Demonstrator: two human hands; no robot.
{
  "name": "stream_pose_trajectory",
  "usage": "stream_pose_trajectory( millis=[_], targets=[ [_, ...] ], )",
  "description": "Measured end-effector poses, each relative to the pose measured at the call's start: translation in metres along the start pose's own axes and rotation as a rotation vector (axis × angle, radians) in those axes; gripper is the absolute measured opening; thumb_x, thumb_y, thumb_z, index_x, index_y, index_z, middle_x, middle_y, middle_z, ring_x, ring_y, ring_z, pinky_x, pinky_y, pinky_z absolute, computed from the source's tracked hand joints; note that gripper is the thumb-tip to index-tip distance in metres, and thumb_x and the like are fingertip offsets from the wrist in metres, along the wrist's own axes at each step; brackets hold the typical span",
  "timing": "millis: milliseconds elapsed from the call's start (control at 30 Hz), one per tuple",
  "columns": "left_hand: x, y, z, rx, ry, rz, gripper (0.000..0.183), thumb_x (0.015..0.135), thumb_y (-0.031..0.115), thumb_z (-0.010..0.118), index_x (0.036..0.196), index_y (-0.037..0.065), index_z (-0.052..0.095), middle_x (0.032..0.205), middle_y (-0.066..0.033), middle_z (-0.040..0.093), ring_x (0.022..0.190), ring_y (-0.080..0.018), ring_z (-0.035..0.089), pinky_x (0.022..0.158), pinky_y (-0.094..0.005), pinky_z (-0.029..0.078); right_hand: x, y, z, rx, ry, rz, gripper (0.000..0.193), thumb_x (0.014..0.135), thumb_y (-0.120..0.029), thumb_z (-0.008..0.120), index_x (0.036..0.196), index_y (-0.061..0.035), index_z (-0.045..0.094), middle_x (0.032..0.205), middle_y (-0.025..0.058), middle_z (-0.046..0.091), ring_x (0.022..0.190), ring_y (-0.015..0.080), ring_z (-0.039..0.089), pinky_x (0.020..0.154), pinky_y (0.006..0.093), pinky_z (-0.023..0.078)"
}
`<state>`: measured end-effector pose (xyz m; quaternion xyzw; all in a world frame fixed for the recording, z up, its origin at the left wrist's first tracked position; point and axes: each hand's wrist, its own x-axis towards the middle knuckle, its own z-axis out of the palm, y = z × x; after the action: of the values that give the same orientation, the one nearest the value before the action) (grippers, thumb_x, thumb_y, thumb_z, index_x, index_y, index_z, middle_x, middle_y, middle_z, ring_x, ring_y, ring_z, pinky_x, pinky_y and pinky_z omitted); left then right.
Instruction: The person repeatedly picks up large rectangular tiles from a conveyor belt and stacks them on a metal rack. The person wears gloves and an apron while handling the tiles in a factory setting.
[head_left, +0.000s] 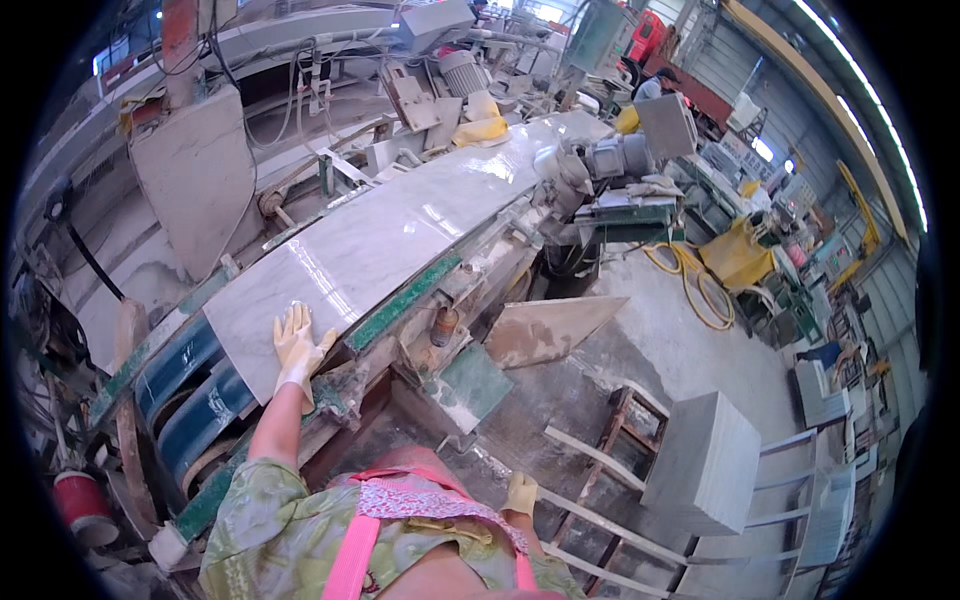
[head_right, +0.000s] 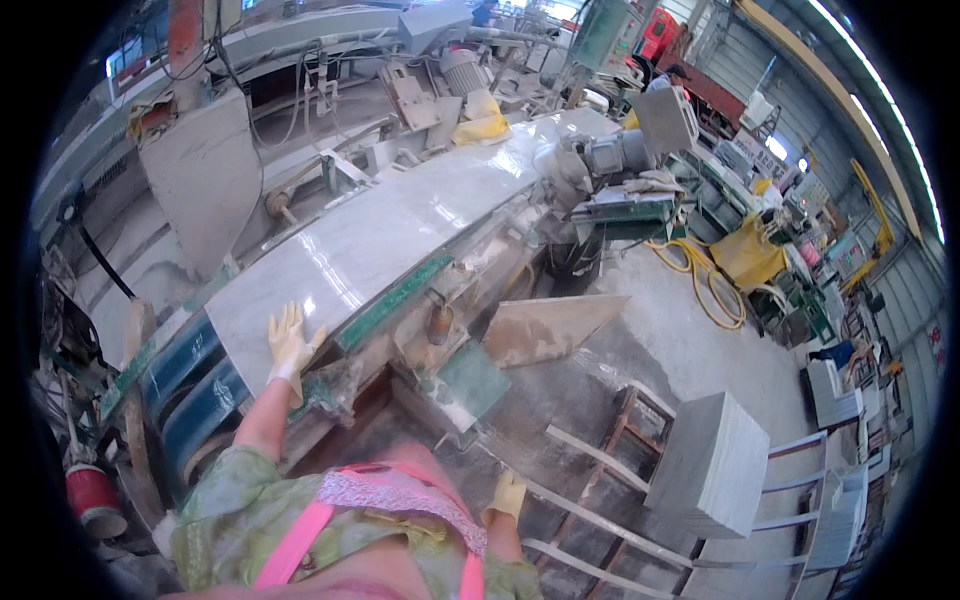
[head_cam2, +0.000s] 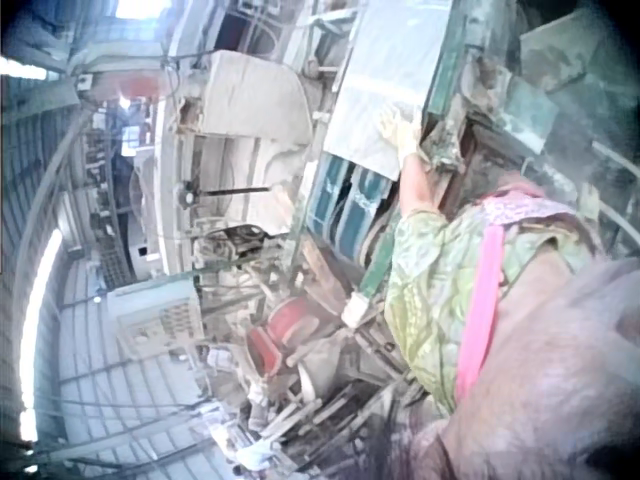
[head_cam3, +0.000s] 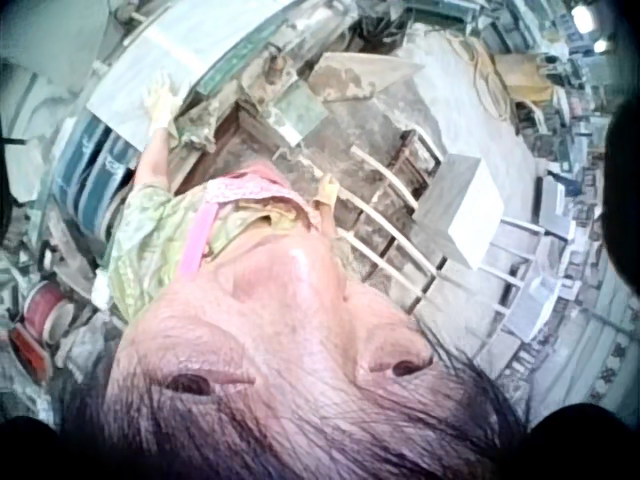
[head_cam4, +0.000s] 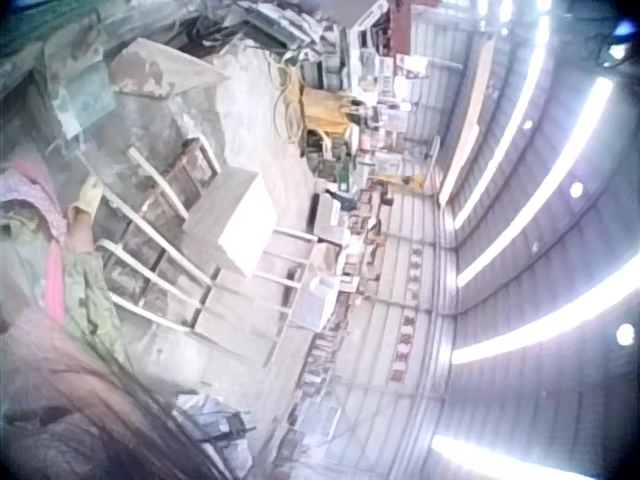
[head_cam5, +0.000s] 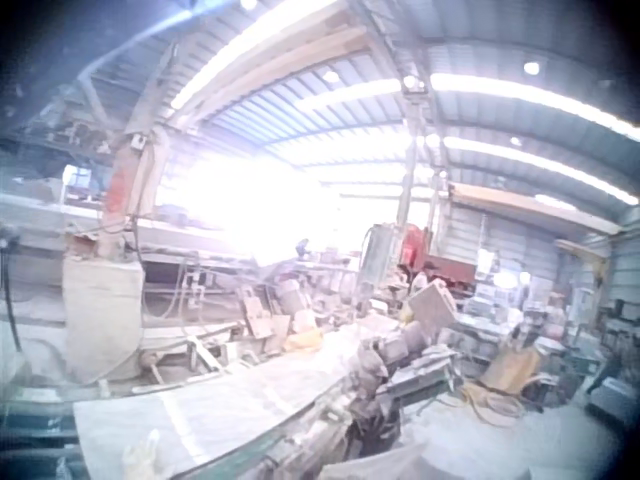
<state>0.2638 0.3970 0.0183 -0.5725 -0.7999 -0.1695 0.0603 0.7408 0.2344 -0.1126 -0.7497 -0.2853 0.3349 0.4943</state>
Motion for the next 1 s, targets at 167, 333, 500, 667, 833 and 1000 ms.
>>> stream_pose_trajectory(
  millis=[167,333,500,667,833,1000],
  targets=[
    [-0.002,-0.017,0.0,-0.038,-0.067,-0.003,0.08,0.082,0.052,0.059,0.139,0.0,0.04,0.146,-0.0182,0.037,0.138,-0.0298,0.029,0.115,-0.0438,0.013,-0.003,-0.021,-0.016,-0.119,-0.178,0.079,0.023,0.083,-0.016,0.049,0.087,0.0018,0.063,0.078,0.0037,0.057,0.073,0.0149,0.048,0.064,0.0342,0.039],
    [-0.014,-0.034,-0.013,-0.083,-0.108,0.044,0.08,0.079,0.049,0.062,0.138,0.0,0.041,0.144,-0.0193,0.038,0.138,-0.0308,0.03,0.115,-0.0445,0.015,-0.006,0.004,-0.03,-0.103,0.007,0.04,0.031,0.08,-0.021,0.053,0.079,0.0074,0.066,0.069,0.0141,0.065,0.068,0.0196,0.06,0.062,0.0382,0.045],
    [-0.046,-0.06,-0.037,-0.034,-0.155,-0.035,0.083,0.077,0.048,0.064,0.138,-0.002,0.039,0.146,-0.0206,0.035,0.139,-0.0301,0.028,0.115,-0.0444,0.015,-0.008,0.043,-0.037,-0.182,0.023,0.127,0.029,0.079,-0.021,0.055,0.078,0.0048,0.068,0.068,0.0125,0.067,0.065,0.0196,0.062,0.06,0.0388,0.047],
    [-0.081,-0.092,-0.056,0.016,-0.141,-0.16,0.091,0.075,0.053,0.064,0.14,-0.004,0.035,0.148,-0.024,0.028,0.141,-0.0319,0.022,0.115,-0.0423,0.012,0.0,0.071,-0.019,-0.07,-0.052,0.099,0.029,0.078,-0.022,0.055,0.077,0.0028,0.069,0.069,0.0131,0.068,0.063,0.0207,0.063,0.059,0.0377,0.048],
    [-0.093,-0.106,-0.055,0.193,-0.136,-0.307,0.099,0.074,0.065,0.059,0.142,-0.001,0.033,0.146,-0.0287,0.029,0.139,-0.0378,0.021,0.114,-0.0455,0.014,0.013,0.062,-0.007,-0.195,-0.188,0.099,0.032,0.08,-0.025,0.055,0.086,0.0029,0.07,0.078,0.0146,0.07,0.075,0.0214,0.065,0.067,0.0368,0.049],
    [-0.092,-0.133,-0.038,0.193,-0.15,-0.466,0.087,0.084,0.067,0.045,0.146,0.009,0.029,0.143,-0.0261,0.036,0.134,-0.0376,0.033,0.109,-0.0495,0.022,0.005,0.02,-0.011,-0.148,-0.23,0.112,0.031,0.081,-0.021,0.054,0.095,0.0044,0.066,0.08,0.0126,0.066,0.075,0.0188,0.061,0.068,0.0349,0.047]
  ],
)
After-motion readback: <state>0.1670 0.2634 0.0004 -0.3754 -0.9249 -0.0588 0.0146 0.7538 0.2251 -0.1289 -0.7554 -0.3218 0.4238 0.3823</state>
